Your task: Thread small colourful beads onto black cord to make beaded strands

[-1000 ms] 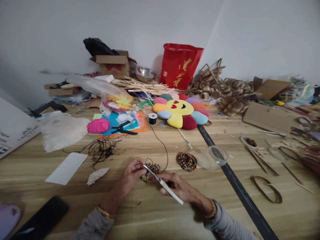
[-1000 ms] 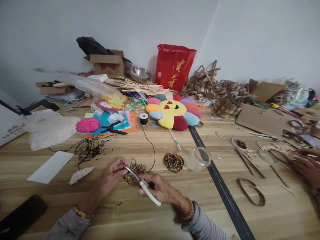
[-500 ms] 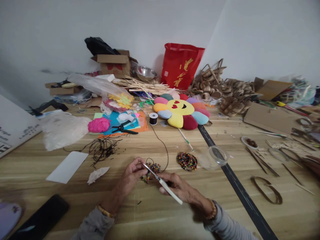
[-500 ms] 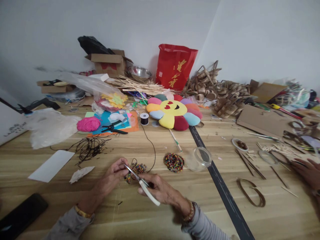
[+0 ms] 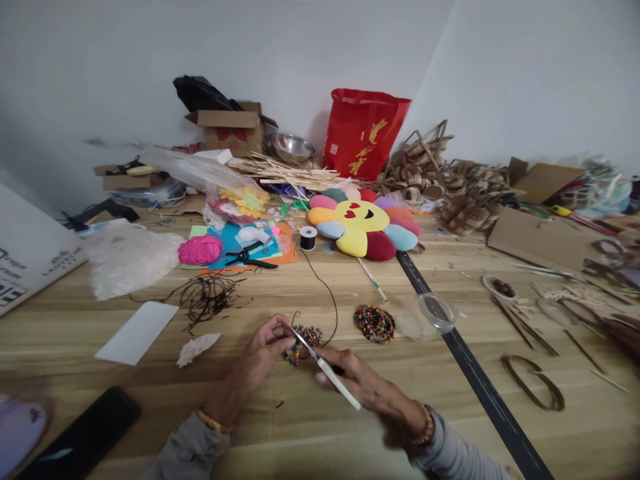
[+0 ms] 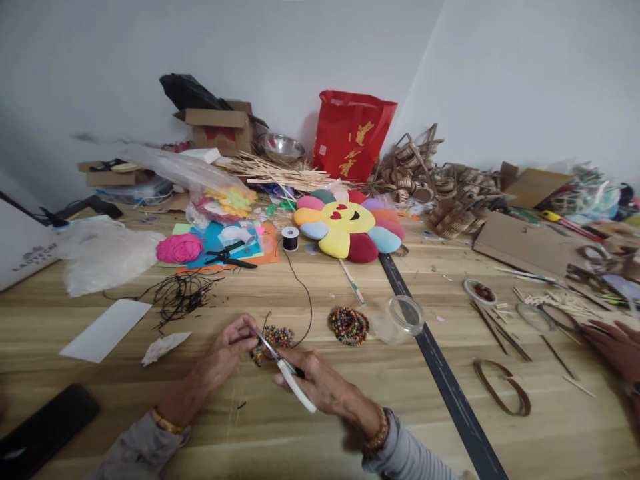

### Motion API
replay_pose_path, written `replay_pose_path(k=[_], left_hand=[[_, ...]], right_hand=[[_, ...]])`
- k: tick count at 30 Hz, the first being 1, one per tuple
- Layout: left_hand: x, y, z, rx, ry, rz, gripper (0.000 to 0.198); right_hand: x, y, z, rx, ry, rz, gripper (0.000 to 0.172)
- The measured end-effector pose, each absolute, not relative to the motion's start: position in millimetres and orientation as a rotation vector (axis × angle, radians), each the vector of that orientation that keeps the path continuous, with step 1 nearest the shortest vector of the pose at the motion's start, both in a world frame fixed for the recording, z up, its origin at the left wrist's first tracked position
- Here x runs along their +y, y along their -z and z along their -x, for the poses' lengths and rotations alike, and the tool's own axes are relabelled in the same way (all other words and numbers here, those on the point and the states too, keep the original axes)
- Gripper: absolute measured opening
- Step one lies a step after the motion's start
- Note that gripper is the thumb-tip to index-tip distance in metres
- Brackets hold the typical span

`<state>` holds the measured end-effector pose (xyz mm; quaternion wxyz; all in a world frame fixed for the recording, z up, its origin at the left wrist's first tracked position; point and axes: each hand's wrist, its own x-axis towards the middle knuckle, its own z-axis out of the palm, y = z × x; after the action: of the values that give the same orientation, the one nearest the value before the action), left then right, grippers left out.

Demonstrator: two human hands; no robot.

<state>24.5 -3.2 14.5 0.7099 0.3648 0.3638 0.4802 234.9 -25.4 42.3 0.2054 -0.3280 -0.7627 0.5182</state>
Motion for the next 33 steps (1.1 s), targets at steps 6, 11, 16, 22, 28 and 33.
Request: replay_pose_path(k=[6, 11, 16, 22, 28, 33], left_hand=[[2, -17, -17, 0.845, -1.149, -0.810, 0.023], [14, -29, 7, 0.893, -1.339, -0.698, 0.028], [19, -44, 20, 0.924, -1.444, -0.712, 0.026], [14, -51, 4, 0.923, -1.328, -0.753, 0.024], [10, -55, -13, 0.856, -1.219, -0.712, 0.026], [6, -62, -22, 0.788, -1.157, -0.634, 0.024]], right_hand=[[-23, -36, -236, -2.144, -1.315, 0.945, 0.042], [-25, -41, -249, -2.389, -0.941, 1.216, 0.038], [-45, -52, -241, -2.781, -0.634, 1.178, 0.025], [-67, -44, -211, -2.921, -0.375, 0.839, 0.024], [-78, -38, -203, -2.785, -0.332, 0.808, 0.028], [-59, -51, -211, -2.497, -0.610, 1.131, 0.014]])
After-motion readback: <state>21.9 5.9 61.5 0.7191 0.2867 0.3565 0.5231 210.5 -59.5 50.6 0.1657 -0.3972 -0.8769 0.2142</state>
